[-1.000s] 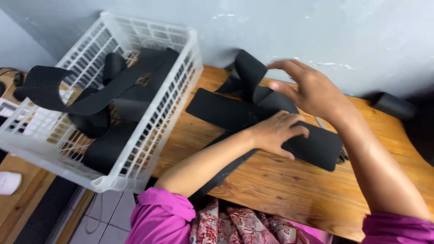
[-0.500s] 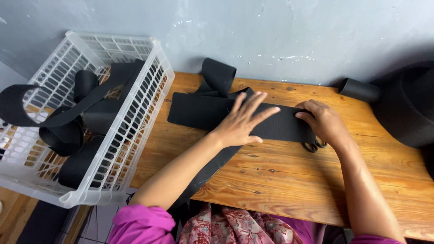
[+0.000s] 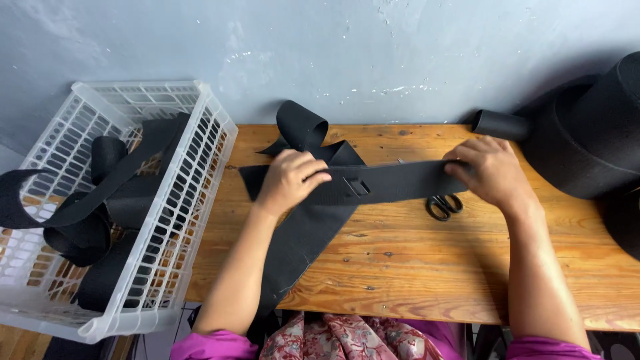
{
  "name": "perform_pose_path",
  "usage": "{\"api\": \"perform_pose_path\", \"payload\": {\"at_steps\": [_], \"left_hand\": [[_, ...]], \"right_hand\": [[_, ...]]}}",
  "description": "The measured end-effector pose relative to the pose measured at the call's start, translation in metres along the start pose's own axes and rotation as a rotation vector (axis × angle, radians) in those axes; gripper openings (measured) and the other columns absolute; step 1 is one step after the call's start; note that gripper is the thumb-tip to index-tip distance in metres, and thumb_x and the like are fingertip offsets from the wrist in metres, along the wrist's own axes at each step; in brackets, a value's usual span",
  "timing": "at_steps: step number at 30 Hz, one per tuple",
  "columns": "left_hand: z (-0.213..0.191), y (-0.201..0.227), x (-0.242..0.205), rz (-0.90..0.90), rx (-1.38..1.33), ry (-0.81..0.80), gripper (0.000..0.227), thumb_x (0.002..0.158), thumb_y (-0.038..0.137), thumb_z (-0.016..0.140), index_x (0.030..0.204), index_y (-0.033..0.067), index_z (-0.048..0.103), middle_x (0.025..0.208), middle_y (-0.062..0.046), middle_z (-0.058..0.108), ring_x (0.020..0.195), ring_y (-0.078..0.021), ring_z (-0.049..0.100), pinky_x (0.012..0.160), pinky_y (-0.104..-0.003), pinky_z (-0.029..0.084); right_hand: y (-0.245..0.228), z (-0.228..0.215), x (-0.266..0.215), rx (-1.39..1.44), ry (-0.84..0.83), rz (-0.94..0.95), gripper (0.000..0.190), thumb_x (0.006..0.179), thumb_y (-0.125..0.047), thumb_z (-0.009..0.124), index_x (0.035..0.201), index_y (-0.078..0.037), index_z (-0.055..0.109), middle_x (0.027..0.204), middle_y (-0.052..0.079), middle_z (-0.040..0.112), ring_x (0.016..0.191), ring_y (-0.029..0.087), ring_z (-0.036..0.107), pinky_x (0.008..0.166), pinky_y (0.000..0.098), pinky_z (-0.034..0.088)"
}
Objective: Cutting strips of black material with scissors and sorting them into a basket
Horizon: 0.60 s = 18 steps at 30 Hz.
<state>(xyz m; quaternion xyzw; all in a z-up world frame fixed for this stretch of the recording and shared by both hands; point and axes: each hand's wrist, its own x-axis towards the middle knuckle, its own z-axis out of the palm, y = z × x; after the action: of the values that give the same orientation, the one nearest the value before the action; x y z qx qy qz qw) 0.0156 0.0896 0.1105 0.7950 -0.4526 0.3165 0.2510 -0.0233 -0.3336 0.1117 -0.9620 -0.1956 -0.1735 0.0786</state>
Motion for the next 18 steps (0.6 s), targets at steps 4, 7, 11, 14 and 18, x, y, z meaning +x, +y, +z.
{"api": "perform_pose_path", "payload": {"at_steps": [4,7,11,14,18], "left_hand": [[0.006,0.026,0.012,0.037,-0.034,0.048,0.015,0.092,0.021,0.080,0.090,0.0084,0.072,0.080,-0.003,0.064,0.068,-0.0205,0.060,0.068,-0.037,0.047],[0.004,0.030,0.014,0.081,-0.009,0.047,0.015,0.094,0.022,0.078,0.091,0.0092,0.071,0.082,-0.001,0.063,0.068,-0.0192,0.058,0.075,-0.035,0.047],[0.004,0.026,0.007,-0.195,0.003,0.423,0.035,0.102,0.037,0.062,0.122,0.0089,0.066,0.129,-0.015,0.049,0.121,-0.0325,0.053,0.106,-0.047,0.044],[0.015,0.013,-0.007,-0.440,-0.054,0.517,0.044,0.103,0.035,0.061,0.135,0.0064,0.052,0.141,-0.020,0.040,0.133,-0.0352,0.046,0.114,-0.047,0.043],[0.038,-0.006,-0.021,-0.630,-0.083,0.190,0.075,0.093,0.047,0.068,0.149,0.0084,0.036,0.142,-0.022,0.043,0.137,-0.0368,0.039,0.115,-0.053,0.035]], "right_hand": [[-0.063,-0.009,0.013,0.167,-0.156,0.006,0.047,0.085,-0.052,0.072,0.118,-0.021,0.072,0.103,0.008,0.078,0.101,0.033,0.071,0.094,0.0434,0.049],[-0.086,-0.005,0.012,0.087,-0.113,-0.129,0.023,0.098,-0.043,0.060,0.104,-0.021,0.067,0.093,-0.001,0.070,0.087,0.028,0.070,0.059,0.0461,0.052],[-0.044,-0.037,-0.007,0.065,0.074,-0.043,0.015,0.099,-0.033,0.068,0.105,-0.019,0.069,0.091,0.003,0.073,0.080,0.027,0.069,0.069,0.0392,0.049],[-0.002,-0.050,-0.024,0.159,0.096,0.166,0.029,0.101,-0.028,0.069,0.126,-0.014,0.067,0.115,0.004,0.074,0.101,0.022,0.068,0.085,0.0366,0.047],[0.015,-0.084,-0.036,0.300,-0.117,0.537,0.044,0.098,-0.027,0.065,0.141,-0.017,0.063,0.131,0.010,0.070,0.118,0.030,0.064,0.100,0.0401,0.041]]}}
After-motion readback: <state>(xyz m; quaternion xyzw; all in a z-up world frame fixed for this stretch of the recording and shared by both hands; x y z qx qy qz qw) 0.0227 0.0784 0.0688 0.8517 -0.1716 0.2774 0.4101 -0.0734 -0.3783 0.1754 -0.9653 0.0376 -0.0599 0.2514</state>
